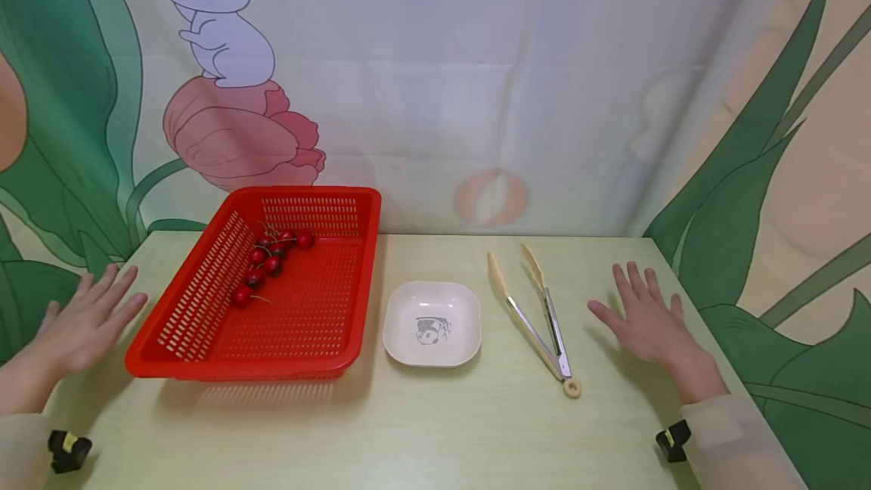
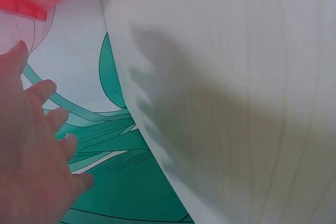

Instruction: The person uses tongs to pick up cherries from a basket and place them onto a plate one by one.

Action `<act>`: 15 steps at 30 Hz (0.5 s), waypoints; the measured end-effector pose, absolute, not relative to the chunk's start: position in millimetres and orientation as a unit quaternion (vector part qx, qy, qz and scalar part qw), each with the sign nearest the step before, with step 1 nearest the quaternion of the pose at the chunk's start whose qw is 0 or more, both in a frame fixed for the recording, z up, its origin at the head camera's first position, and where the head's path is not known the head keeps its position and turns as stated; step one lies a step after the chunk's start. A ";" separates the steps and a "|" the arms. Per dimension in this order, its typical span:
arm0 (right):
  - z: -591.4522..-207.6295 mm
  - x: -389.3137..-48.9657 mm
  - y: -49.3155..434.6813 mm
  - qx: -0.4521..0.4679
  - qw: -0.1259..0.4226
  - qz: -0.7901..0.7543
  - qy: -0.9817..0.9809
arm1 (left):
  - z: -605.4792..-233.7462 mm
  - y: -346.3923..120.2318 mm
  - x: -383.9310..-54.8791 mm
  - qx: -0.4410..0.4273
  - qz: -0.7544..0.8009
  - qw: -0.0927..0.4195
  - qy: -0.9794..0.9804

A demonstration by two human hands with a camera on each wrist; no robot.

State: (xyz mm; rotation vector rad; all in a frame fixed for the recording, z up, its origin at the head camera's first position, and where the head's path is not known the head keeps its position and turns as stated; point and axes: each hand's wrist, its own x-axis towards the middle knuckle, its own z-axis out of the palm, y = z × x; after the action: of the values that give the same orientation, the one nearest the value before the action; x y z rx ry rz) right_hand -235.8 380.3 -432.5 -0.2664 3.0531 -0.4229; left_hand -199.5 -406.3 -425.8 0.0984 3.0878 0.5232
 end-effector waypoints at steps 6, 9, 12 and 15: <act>-431.6 -237.6 374.6 -0.096 0.017 -0.148 0.984 | -423.1 -403.6 -200.6 0.033 0.218 0.035 0.975; -429.0 -238.1 372.9 -0.094 -0.003 -0.163 0.982 | -421.3 -399.1 -201.3 0.039 0.243 0.032 0.969; -425.6 -236.8 371.1 -0.088 -0.029 -0.182 0.979 | -419.1 -394.3 -201.2 0.036 0.274 0.019 0.961; -422.8 -235.2 366.7 -0.090 -0.046 -0.196 0.975 | -416.9 -390.2 -199.8 0.030 0.297 0.012 0.954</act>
State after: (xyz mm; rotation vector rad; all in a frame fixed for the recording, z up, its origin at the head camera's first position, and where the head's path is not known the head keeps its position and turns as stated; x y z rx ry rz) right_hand -235.2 366.7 -422.8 -0.2900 3.1581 -0.6350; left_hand -199.8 -390.2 -416.9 0.0929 2.9762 0.9248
